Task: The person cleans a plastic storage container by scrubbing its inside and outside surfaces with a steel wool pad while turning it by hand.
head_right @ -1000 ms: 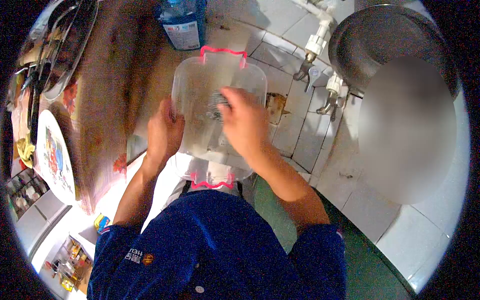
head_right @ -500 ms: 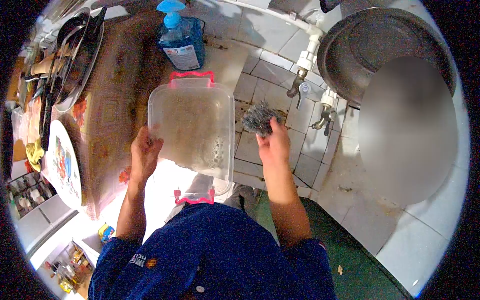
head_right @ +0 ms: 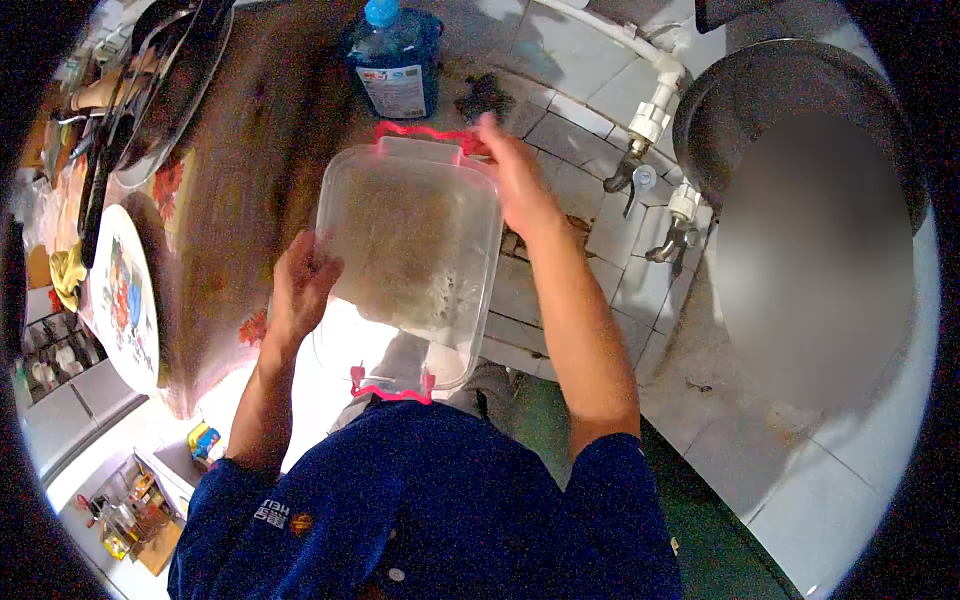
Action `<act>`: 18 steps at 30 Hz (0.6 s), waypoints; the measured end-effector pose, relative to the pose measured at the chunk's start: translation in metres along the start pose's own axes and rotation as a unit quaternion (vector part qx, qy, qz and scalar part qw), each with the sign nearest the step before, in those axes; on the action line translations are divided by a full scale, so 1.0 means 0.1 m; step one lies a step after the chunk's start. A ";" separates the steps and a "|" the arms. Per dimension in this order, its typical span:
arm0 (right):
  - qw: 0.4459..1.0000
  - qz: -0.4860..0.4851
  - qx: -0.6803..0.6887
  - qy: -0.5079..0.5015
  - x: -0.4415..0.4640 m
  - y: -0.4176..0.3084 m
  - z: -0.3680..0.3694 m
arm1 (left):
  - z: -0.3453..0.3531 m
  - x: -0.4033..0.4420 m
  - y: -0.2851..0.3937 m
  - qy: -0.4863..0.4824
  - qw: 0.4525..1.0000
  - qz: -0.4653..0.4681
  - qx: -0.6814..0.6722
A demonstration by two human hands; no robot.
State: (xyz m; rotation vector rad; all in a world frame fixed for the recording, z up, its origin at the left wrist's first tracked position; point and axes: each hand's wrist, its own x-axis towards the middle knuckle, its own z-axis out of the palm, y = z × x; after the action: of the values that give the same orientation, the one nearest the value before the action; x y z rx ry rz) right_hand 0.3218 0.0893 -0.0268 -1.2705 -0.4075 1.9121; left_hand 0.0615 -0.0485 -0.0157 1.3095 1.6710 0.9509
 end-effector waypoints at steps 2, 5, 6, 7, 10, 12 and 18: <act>0.939 -0.190 -0.280 -0.064 -0.18 -0.08 0.05 | 0.02 0.02 0.04 -0.024 0.999 0.009 0.028; 0.815 -0.172 -0.543 -0.107 -0.34 -0.34 0.06 | 0.08 0.07 0.15 -0.058 0.998 0.020 0.026; 0.792 -0.185 -0.574 -0.096 -0.34 -0.37 0.01 | 0.10 0.09 0.20 -0.072 0.997 0.027 0.027; 0.792 -0.187 -0.573 -0.094 -0.42 -0.44 0.01 | 0.11 0.11 0.23 -0.085 0.995 0.035 0.029; 0.748 -0.084 -0.653 -0.085 -0.60 -0.56 -0.04 | 0.13 0.16 0.08 -0.159 0.987 0.012 0.007; 0.845 -0.023 -0.531 -0.058 -0.53 -0.39 -0.34 | 0.14 0.23 0.23 -0.194 0.980 0.010 0.041; 0.938 -0.043 -0.326 -0.111 -0.80 -0.14 -0.72 | 0.31 0.50 0.42 -0.312 0.939 0.055 0.134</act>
State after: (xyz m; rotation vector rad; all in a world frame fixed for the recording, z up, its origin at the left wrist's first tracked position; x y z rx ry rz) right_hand 0.4059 0.0268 0.0001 -1.4036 -1.2769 1.9167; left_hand 0.0978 0.0112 0.0029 1.6816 1.2577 0.3012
